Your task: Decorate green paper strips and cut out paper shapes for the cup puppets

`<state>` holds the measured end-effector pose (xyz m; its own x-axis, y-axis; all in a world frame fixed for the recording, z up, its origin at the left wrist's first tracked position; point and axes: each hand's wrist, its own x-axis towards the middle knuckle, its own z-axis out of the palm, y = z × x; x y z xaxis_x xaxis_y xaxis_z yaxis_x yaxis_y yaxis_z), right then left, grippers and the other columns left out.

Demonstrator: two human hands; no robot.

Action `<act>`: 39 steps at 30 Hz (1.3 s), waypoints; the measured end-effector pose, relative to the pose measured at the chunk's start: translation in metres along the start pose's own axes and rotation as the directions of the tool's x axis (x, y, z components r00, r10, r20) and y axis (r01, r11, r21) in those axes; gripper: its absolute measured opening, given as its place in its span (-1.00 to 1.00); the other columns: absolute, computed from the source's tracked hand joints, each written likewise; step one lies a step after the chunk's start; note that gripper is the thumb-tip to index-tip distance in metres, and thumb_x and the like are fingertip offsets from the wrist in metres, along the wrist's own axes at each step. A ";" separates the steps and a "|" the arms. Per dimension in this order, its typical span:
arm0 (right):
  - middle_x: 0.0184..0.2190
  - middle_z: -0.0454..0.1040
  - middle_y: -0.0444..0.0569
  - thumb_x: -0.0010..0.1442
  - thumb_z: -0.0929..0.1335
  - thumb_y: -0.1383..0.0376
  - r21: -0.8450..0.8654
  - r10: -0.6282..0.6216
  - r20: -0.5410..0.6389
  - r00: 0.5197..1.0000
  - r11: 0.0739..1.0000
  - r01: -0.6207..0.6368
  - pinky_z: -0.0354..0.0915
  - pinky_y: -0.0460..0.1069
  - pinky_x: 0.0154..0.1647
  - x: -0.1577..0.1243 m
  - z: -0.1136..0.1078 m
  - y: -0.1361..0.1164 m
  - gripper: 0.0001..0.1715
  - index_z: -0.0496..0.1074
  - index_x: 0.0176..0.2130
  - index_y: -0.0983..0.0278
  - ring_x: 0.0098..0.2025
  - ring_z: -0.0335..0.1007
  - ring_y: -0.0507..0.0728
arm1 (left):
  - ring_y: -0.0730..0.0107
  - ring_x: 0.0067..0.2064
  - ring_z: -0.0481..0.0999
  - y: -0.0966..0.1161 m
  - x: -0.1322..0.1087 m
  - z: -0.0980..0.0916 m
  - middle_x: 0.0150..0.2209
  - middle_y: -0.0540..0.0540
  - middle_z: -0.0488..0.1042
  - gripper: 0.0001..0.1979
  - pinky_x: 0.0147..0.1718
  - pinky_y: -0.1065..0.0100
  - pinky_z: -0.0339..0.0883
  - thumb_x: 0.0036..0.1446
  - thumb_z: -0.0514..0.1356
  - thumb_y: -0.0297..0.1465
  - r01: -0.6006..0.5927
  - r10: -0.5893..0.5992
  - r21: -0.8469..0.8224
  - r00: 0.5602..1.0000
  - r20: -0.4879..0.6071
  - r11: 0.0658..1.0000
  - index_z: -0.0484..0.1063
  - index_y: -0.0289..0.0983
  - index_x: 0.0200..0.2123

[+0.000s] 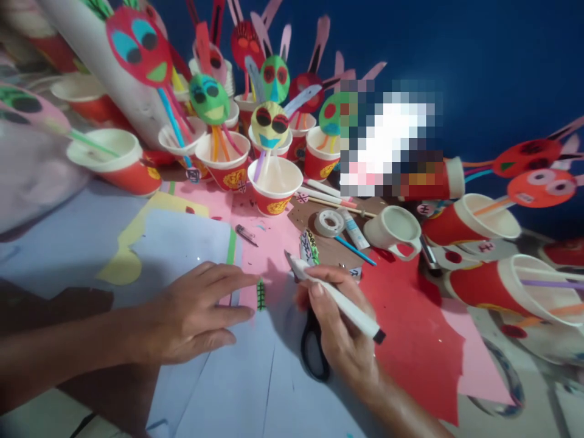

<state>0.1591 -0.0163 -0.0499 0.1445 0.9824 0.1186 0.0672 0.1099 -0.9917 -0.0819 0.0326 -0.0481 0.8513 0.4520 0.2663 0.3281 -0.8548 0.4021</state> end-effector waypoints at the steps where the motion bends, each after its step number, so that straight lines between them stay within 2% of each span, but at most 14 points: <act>1: -0.48 0.50 -0.18 0.34 0.31 0.21 -0.021 -0.018 -0.013 1.000 1.000 0.017 0.32 -0.08 -0.43 0.000 0.000 0.001 -0.85 0.41 -0.10 0.18 -0.45 0.41 0.02 | 0.04 0.08 0.35 0.000 0.000 -0.001 0.14 -0.24 0.38 -0.79 -0.07 0.09 0.21 0.29 0.12 -0.30 -0.002 0.001 -0.023 1.000 -0.014 1.000 0.50 -0.24 -0.15; 4: -0.50 0.49 -0.20 0.38 0.25 0.25 -0.133 -0.100 -0.040 0.994 0.987 0.094 0.32 -0.06 -0.41 0.000 -0.002 0.002 -0.82 0.38 -0.04 0.15 -0.46 0.42 0.03 | 0.11 0.05 0.37 -0.002 0.000 -0.004 0.08 -0.22 0.43 -0.83 -0.04 0.12 0.22 0.28 0.10 -0.36 -0.017 0.009 -0.107 0.997 -0.074 0.994 0.48 -0.28 -0.19; 6: -0.51 0.50 -0.21 0.37 0.26 0.32 -0.273 -0.244 0.039 0.969 0.930 0.245 0.32 -0.05 -0.41 -0.001 -0.003 -0.003 -0.81 0.37 -0.04 0.15 -0.47 0.41 0.03 | 0.15 0.02 0.38 -0.004 0.000 -0.007 0.03 -0.18 0.47 -0.87 -0.04 0.14 0.22 0.26 0.11 -0.43 -0.010 -0.010 -0.144 0.991 -0.132 0.989 0.46 -0.27 -0.20; 7: -0.50 0.50 -0.20 0.35 0.27 0.34 -0.325 -0.337 0.152 0.929 0.871 0.369 0.30 -0.05 -0.42 -0.002 -0.003 -0.007 -0.81 0.38 -0.04 0.17 -0.49 0.40 0.03 | 0.17 0.00 0.38 -0.005 0.000 -0.009 -0.01 -0.16 0.49 -0.88 -0.05 0.15 0.23 0.25 0.11 -0.47 0.004 -0.028 -0.156 0.987 -0.155 0.988 0.45 -0.27 -0.20; 8: -0.51 0.51 -0.19 0.35 0.26 0.34 -0.345 -0.425 0.297 0.855 0.787 0.511 0.28 -0.04 -0.45 -0.004 -0.001 -0.010 -0.81 0.38 -0.05 0.20 -0.50 0.38 0.03 | 0.20 -0.03 0.39 -0.006 0.000 -0.011 -0.05 -0.15 0.51 -0.88 -0.07 0.16 0.23 0.24 0.11 -0.50 0.020 -0.050 -0.163 0.982 -0.182 0.986 0.44 -0.27 -0.21; 10: -0.55 0.48 -0.18 0.37 0.22 0.33 -0.261 -0.518 0.584 0.625 0.608 0.749 0.18 -0.03 -0.53 -0.012 0.007 -0.016 -0.81 0.42 -0.13 0.25 -0.56 0.30 0.04 | 0.26 -0.12 0.39 -0.010 0.002 -0.013 -0.15 -0.11 0.53 -0.87 -0.11 0.20 0.25 0.24 0.12 -0.53 0.057 -0.092 -0.165 0.973 -0.213 0.985 0.44 -0.26 -0.22; 11: -0.59 0.44 -0.16 0.39 0.17 0.34 -0.240 -0.534 0.645 0.547 0.538 0.808 0.10 -0.02 -0.58 -0.017 0.012 -0.017 -0.72 0.44 -0.22 0.26 -0.59 0.25 0.05 | 0.28 -0.16 0.39 -0.012 0.002 -0.014 -0.19 -0.09 0.53 -0.87 -0.14 0.22 0.25 0.24 0.12 -0.54 0.073 -0.108 -0.160 0.970 -0.217 0.984 0.44 -0.26 -0.23; 14: -0.71 0.29 -0.18 0.41 0.16 0.38 -0.256 -0.496 0.704 0.509 0.492 0.832 0.09 -0.02 -0.60 -0.034 0.031 -0.010 -0.46 0.34 -0.58 0.27 -0.64 0.11 0.02 | 0.32 -0.23 0.38 -0.016 0.005 -0.013 -0.28 -0.08 0.52 -0.86 -0.21 0.26 0.25 0.26 0.10 -0.54 0.119 -0.144 -0.125 0.967 -0.209 0.985 0.46 -0.28 -0.27; 17: -0.72 0.24 -0.19 0.41 0.14 0.41 -0.207 -0.508 0.743 0.436 0.444 0.872 0.09 -0.05 -0.58 -0.045 0.042 0.002 -0.39 0.30 -0.65 0.28 -0.64 0.02 0.01 | 0.33 -0.25 0.39 -0.019 0.007 -0.015 -0.31 -0.09 0.50 -0.83 -0.22 0.27 0.27 0.29 0.08 -0.52 0.158 -0.172 -0.092 0.968 -0.181 0.983 0.47 -0.31 -0.28; 21: -0.72 0.26 -0.19 0.43 0.16 0.33 -0.218 -0.525 0.711 0.467 0.467 0.857 0.12 -0.03 -0.53 -0.043 0.045 0.002 -0.41 0.35 -0.61 0.27 -0.62 0.06 0.03 | 0.33 -0.23 0.43 -0.021 0.016 -0.028 -0.30 -0.07 0.51 -0.78 -0.23 0.31 0.30 0.29 0.05 -0.49 0.185 -0.195 -0.110 0.977 -0.087 0.977 0.51 -0.29 -0.25; 24: -0.70 0.27 -0.21 0.38 0.21 0.37 -0.189 -0.519 0.730 0.445 0.473 0.861 0.06 -0.02 -0.56 -0.039 0.044 -0.004 -0.56 0.42 -0.51 0.23 -0.61 0.10 0.06 | 0.30 -0.18 0.47 -0.023 0.032 -0.036 -0.24 -0.09 0.53 -0.77 -0.18 0.31 0.33 0.27 0.06 -0.48 0.234 -0.229 -0.075 0.971 0.073 0.969 0.54 -0.29 -0.23; 29: -0.70 0.26 -0.20 0.39 0.17 0.39 -0.207 -0.529 0.703 0.476 0.488 0.848 0.03 -0.02 -0.57 -0.035 0.044 -0.009 -0.53 0.45 -0.48 0.24 -0.62 0.10 0.04 | 0.23 -0.14 0.47 -0.023 0.060 -0.028 -0.24 -0.11 0.49 -0.82 -0.16 0.25 0.31 0.21 0.11 -0.50 0.265 -0.261 0.023 0.924 0.281 0.964 0.54 -0.29 -0.28; 34: -0.69 0.25 -0.19 0.29 0.19 0.48 -0.204 -0.577 0.694 0.431 0.416 0.886 -0.01 -0.01 -0.60 -0.033 0.044 -0.008 -0.61 0.46 -0.45 0.25 -0.61 0.05 0.06 | 0.27 -0.19 0.45 -0.023 0.070 -0.021 -0.29 -0.07 0.42 -0.82 -0.22 0.29 0.28 0.11 0.10 -0.59 0.275 -0.270 0.035 0.902 0.336 0.961 0.47 -0.27 -0.37; 39: -0.68 0.26 -0.18 0.29 0.19 0.47 -0.215 -0.554 0.706 0.441 0.426 0.879 0.00 0.00 -0.58 -0.032 0.043 -0.007 -0.61 0.49 -0.43 0.26 -0.60 0.06 0.07 | 0.29 -0.23 0.44 -0.025 0.072 -0.023 -0.33 -0.05 0.39 -0.82 -0.24 0.30 0.26 0.06 0.09 -0.61 0.245 -0.234 0.013 0.906 0.353 0.969 0.42 -0.27 -0.44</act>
<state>0.1113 -0.0419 -0.0487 -0.6702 0.4794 0.5666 0.3678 0.8776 -0.3075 -0.0382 0.0926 -0.0189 0.8390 0.5196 -0.1617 0.5321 -0.7210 0.4439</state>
